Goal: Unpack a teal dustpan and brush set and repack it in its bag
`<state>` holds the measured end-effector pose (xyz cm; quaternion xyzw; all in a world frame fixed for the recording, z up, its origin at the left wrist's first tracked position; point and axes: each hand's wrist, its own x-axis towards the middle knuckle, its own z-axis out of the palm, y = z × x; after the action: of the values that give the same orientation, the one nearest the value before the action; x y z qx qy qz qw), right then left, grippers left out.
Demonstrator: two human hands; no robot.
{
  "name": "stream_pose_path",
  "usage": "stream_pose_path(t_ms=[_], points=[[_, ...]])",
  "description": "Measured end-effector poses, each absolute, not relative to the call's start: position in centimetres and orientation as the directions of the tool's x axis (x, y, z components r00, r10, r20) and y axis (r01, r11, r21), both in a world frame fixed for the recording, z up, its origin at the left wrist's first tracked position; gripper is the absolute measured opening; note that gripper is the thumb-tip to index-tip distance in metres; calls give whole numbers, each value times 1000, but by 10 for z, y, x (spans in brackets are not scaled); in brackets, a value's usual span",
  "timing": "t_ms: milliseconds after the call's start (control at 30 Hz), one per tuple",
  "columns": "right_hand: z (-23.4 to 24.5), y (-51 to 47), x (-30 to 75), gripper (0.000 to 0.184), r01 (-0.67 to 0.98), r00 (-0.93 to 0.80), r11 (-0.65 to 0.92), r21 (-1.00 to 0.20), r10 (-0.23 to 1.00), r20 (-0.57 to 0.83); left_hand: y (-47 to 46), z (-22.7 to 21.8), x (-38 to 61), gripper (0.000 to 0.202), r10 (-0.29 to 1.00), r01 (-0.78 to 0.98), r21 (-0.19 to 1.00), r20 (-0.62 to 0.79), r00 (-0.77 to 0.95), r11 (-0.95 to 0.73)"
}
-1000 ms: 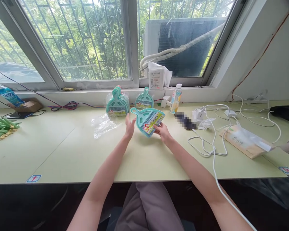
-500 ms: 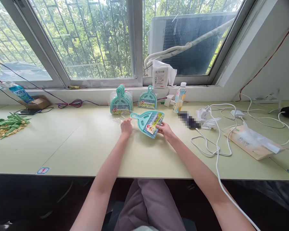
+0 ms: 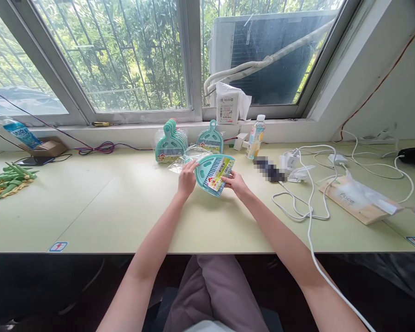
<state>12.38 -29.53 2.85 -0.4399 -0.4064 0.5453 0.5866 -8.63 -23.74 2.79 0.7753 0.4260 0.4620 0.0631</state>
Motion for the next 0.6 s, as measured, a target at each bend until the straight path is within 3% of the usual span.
stream_pose_path(t_ms=[100,167,233,300,367,433,533,600], points=[[27,-296,118,27,-297,81,38,-954,997,14,-248,35,-77,46,631,539,391,674,385,-746],[26,-297,116,28,-335,123,68,-940,992,28,-256,41,-73,38,594,523,359,698,399,-773],[26,-297,116,30,-372,154,107,-922,987,52,-264,46,-69,39,605,533,421,761,233,-734],[26,-297,117,31,-394,161,143,-908,983,85,-267,50,-68,56,641,475,590,765,-68,-653],[27,-298,117,34,-394,146,163,-904,983,114,-264,51,-67,72,743,225,797,605,-287,-561],[29,-300,116,37,-368,119,165,-915,984,130,-256,48,-69,66,905,-128,908,367,-216,-398],[32,-302,113,40,-313,82,148,-938,988,128,-242,44,-75,38,985,-429,892,168,28,-140],[34,-303,113,39,-296,89,148,-944,988,128,-234,43,-81,31,990,-518,845,137,-22,-128]])
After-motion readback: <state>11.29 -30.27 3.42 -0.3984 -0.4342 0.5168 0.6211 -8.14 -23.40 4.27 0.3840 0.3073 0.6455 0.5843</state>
